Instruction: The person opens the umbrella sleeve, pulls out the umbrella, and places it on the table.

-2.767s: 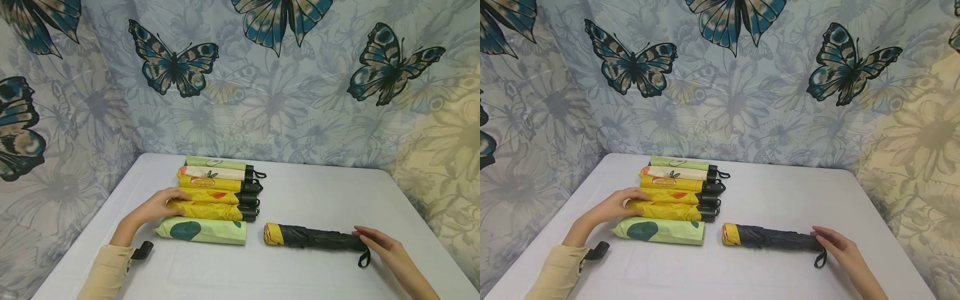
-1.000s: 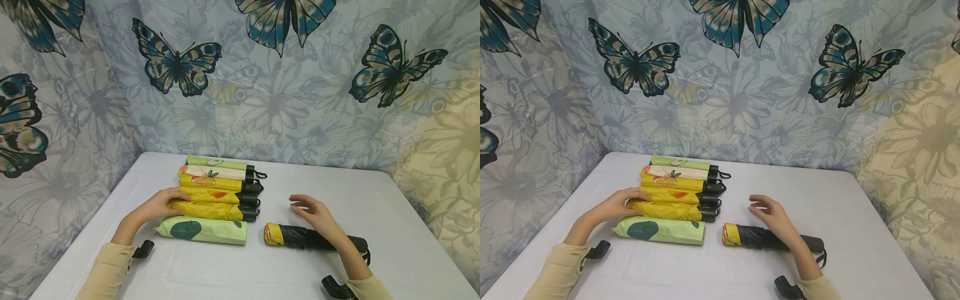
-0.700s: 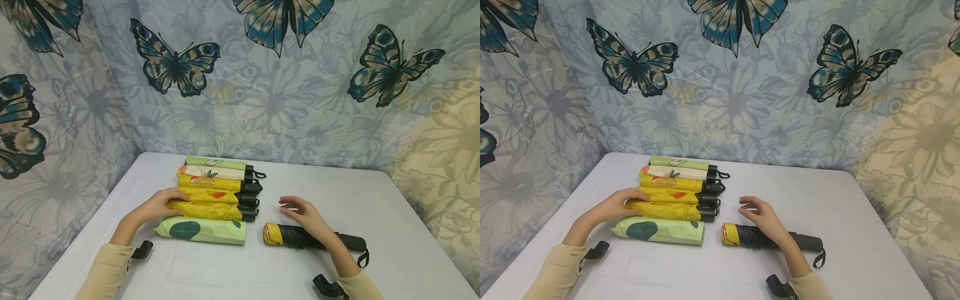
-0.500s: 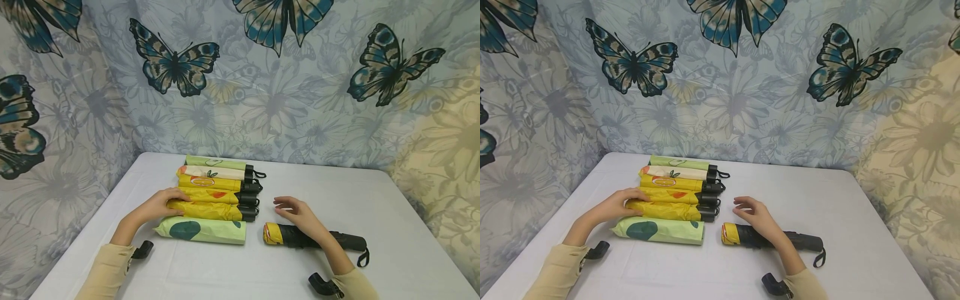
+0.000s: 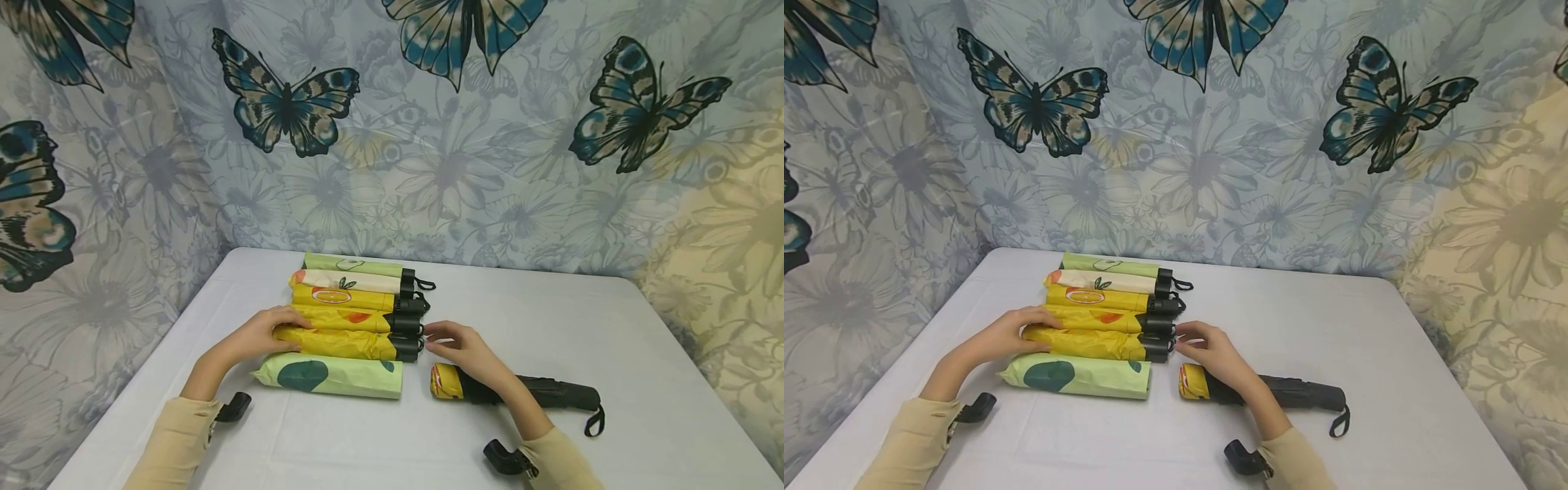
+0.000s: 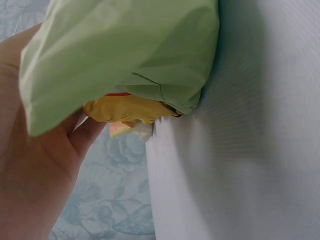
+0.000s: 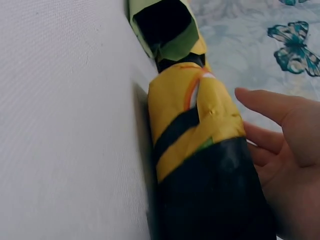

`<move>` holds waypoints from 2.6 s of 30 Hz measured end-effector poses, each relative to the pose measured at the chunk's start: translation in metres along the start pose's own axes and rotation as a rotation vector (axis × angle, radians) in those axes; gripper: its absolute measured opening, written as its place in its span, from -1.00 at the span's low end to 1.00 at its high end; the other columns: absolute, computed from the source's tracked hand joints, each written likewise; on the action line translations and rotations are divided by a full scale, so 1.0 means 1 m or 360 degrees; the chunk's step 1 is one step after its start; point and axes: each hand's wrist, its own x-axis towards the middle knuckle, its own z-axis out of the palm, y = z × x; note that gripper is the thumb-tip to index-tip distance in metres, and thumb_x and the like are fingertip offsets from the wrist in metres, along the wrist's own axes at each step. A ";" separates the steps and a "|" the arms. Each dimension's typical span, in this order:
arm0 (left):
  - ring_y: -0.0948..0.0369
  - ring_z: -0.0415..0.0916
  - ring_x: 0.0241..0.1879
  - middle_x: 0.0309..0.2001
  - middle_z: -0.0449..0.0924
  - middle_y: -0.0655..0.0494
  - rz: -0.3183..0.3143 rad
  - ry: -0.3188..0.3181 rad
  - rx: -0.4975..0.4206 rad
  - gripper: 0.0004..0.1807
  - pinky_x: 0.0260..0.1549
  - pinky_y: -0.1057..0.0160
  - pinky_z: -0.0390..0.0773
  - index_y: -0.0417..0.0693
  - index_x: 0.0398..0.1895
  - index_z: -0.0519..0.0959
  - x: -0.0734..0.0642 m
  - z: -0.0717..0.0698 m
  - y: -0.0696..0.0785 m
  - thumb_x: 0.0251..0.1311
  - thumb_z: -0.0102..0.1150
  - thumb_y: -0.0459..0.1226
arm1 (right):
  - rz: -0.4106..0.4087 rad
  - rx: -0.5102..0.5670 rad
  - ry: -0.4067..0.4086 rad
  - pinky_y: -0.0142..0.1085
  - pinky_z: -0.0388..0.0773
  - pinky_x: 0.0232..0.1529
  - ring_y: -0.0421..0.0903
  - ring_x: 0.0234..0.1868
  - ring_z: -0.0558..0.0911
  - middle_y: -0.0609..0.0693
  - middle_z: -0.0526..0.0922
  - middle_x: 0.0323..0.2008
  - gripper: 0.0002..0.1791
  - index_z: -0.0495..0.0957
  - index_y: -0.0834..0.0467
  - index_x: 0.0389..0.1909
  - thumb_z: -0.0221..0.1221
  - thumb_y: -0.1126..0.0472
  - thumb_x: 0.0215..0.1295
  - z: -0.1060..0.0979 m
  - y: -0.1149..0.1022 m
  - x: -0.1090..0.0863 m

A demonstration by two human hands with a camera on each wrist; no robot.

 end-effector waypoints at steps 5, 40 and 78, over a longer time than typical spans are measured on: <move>0.13 0.52 0.05 0.00 0.63 0.21 0.0029 0.0013 0.0018 -0.64 0.07 0.02 0.52 0.17 0.02 0.65 0.000 0.001 -0.001 0.12 0.39 -0.14 | -0.0016 0.0008 -0.0059 -0.15 0.61 0.13 0.21 0.18 0.57 0.29 0.54 0.18 -0.52 0.45 0.34 0.22 0.18 0.16 0.38 0.004 -0.002 0.004; 0.11 0.49 0.06 0.03 0.60 0.17 0.0018 -0.0028 0.0024 -0.59 0.08 -0.01 0.51 0.14 0.06 0.63 0.001 0.001 -0.001 0.10 0.40 -0.12 | 0.0044 -0.0334 -0.0020 -0.24 0.66 -0.06 -0.03 -0.03 0.63 0.11 0.64 -0.04 -0.59 0.61 0.23 0.04 0.36 0.20 0.17 0.036 -0.017 0.026; 0.11 0.48 0.06 0.03 0.59 0.16 0.0040 -0.0044 0.0079 -0.52 0.09 -0.01 0.50 0.11 0.09 0.62 0.001 0.001 -0.001 0.04 0.44 -0.13 | 0.0044 -0.0310 -0.0026 -0.21 0.65 -0.07 0.01 -0.04 0.64 0.17 0.63 0.06 -0.65 0.58 0.23 0.06 0.26 0.18 0.29 0.024 -0.015 0.015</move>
